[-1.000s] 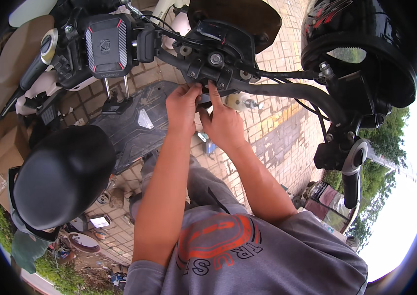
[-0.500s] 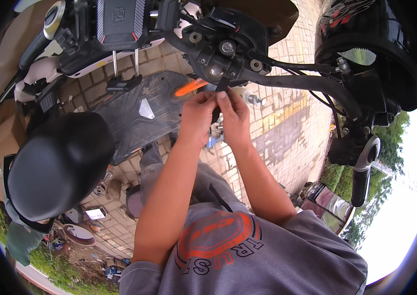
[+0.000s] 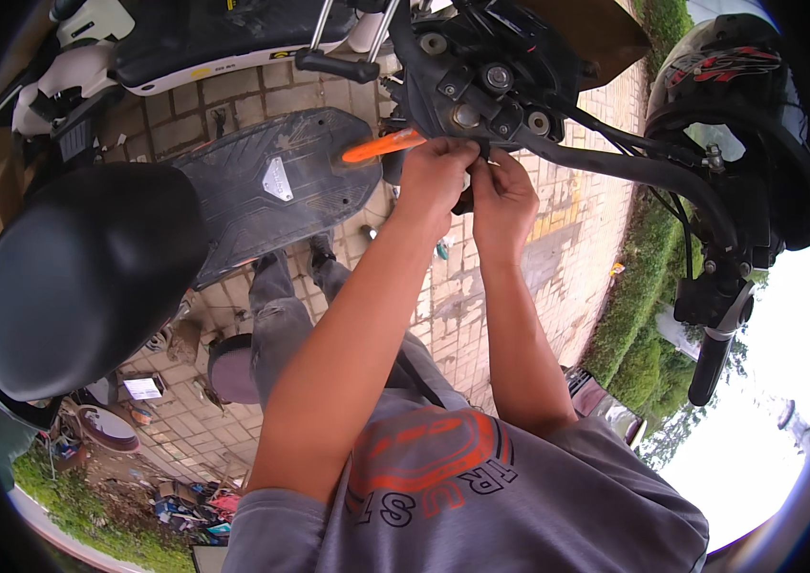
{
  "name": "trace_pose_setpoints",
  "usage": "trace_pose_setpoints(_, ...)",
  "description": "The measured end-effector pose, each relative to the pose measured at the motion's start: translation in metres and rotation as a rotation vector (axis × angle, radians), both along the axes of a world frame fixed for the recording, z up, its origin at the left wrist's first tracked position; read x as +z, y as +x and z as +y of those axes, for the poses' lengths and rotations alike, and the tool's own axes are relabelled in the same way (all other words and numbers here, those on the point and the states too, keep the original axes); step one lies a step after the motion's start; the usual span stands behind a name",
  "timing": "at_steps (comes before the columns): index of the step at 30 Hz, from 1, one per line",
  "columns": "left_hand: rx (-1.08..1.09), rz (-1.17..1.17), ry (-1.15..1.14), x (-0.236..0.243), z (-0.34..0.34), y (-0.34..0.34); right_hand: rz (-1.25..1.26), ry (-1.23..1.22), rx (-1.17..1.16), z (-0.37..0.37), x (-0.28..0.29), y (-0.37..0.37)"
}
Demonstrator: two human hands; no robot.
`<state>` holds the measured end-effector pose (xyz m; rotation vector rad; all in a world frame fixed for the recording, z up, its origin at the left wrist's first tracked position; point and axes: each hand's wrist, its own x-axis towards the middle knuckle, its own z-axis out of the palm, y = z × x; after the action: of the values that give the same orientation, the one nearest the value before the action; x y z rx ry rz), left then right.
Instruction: The person uses a screwdriver and pliers to adjust and tighten components on the handlebar and ignition area of a scooter. They repeatedly insert and turn the screwdriver, then switch to pliers to grip and rotate parts near the handlebar stem.
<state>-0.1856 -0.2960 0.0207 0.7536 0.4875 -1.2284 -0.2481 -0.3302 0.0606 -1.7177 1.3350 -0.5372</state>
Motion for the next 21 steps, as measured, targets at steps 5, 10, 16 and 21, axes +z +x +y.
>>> trace_pose_setpoints(5,0.088,0.002,0.034,-0.005,-0.013,-0.005,0.06,0.133,-0.077,0.003,0.003,-0.013)
trace_pose_setpoints(10,-0.041,-0.225,0.168,-0.009,-0.016,-0.006,0.347,-0.264,0.056,0.002,-0.006,-0.008)
trace_pose_setpoints(16,0.08,-0.031,0.081,-0.013,-0.026,-0.014,0.37,-0.54,0.196,-0.005,-0.01,-0.012)
trace_pose_setpoints(21,0.056,0.175,0.051,0.002,-0.021,-0.003,0.373,-0.56,0.229,-0.007,-0.008,-0.009)
